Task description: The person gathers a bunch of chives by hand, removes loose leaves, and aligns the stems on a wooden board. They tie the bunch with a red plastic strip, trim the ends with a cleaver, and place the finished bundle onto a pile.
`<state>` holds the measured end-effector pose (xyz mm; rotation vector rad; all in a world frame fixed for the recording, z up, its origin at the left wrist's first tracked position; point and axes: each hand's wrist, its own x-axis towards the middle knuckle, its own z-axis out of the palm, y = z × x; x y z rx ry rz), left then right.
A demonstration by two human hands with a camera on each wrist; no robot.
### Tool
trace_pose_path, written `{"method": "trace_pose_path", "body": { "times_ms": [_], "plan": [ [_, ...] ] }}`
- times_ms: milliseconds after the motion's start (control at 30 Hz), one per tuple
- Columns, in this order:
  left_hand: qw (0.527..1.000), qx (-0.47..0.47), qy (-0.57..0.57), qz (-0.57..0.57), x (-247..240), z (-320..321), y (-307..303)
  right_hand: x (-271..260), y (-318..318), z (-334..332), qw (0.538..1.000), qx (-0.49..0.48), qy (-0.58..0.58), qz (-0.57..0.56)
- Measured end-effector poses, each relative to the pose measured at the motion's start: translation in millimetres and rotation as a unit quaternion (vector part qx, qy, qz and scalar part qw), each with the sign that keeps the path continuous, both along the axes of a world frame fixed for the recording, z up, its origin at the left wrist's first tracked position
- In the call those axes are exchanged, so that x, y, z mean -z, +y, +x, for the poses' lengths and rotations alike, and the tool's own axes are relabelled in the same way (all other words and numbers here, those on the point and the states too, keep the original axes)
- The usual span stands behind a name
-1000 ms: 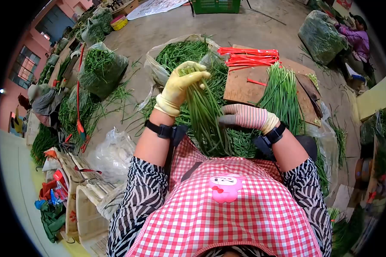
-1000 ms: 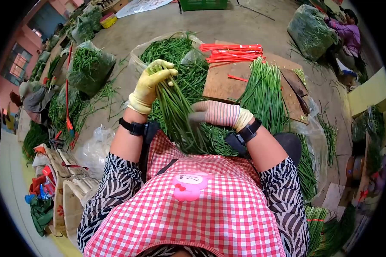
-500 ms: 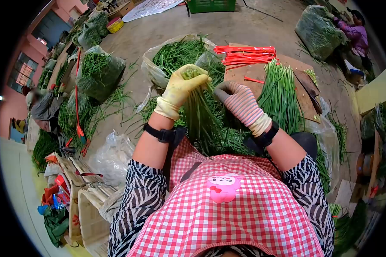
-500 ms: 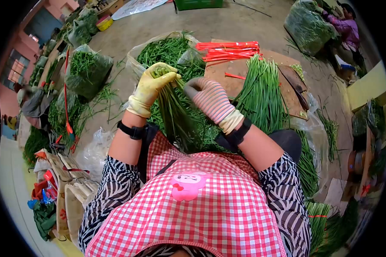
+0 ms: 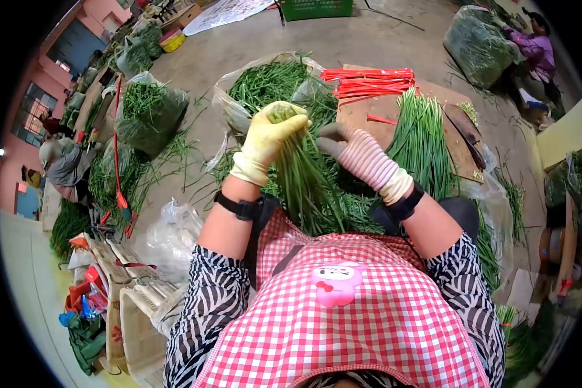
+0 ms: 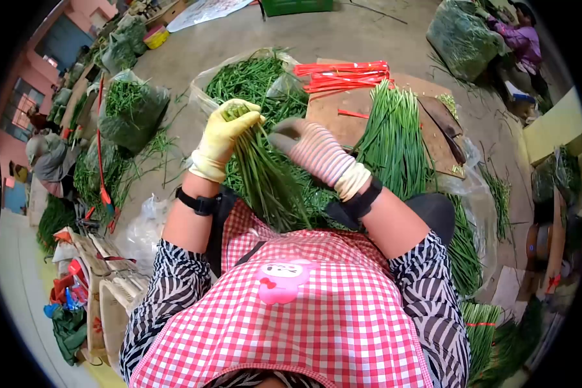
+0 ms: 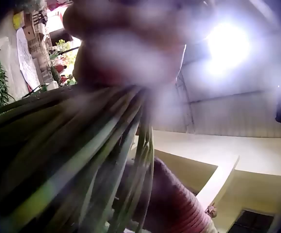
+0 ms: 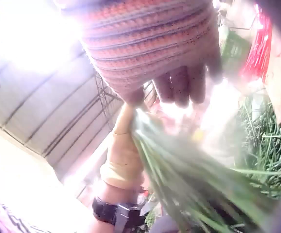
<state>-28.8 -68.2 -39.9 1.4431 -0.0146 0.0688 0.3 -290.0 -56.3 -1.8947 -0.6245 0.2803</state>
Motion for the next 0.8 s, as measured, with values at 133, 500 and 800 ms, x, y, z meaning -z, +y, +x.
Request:
{"method": "trace_pose_path", "body": {
  "times_ms": [133,500,800],
  "plan": [
    [1.0,0.004,-0.001,0.014,-5.6,-4.1,-12.9,-9.7,8.0,-9.1,0.997,-0.003,0.078,0.009],
    [0.996,0.026,-0.031,0.074,-2.1,-1.9,2.7,-7.8,-14.3,8.8,0.998,0.035,0.043,0.021],
    [0.996,0.01,-0.03,0.088,-22.8,3.8,0.3,-15.0,1.9,4.3,0.995,0.053,-0.079,-0.038]
  ]
}}
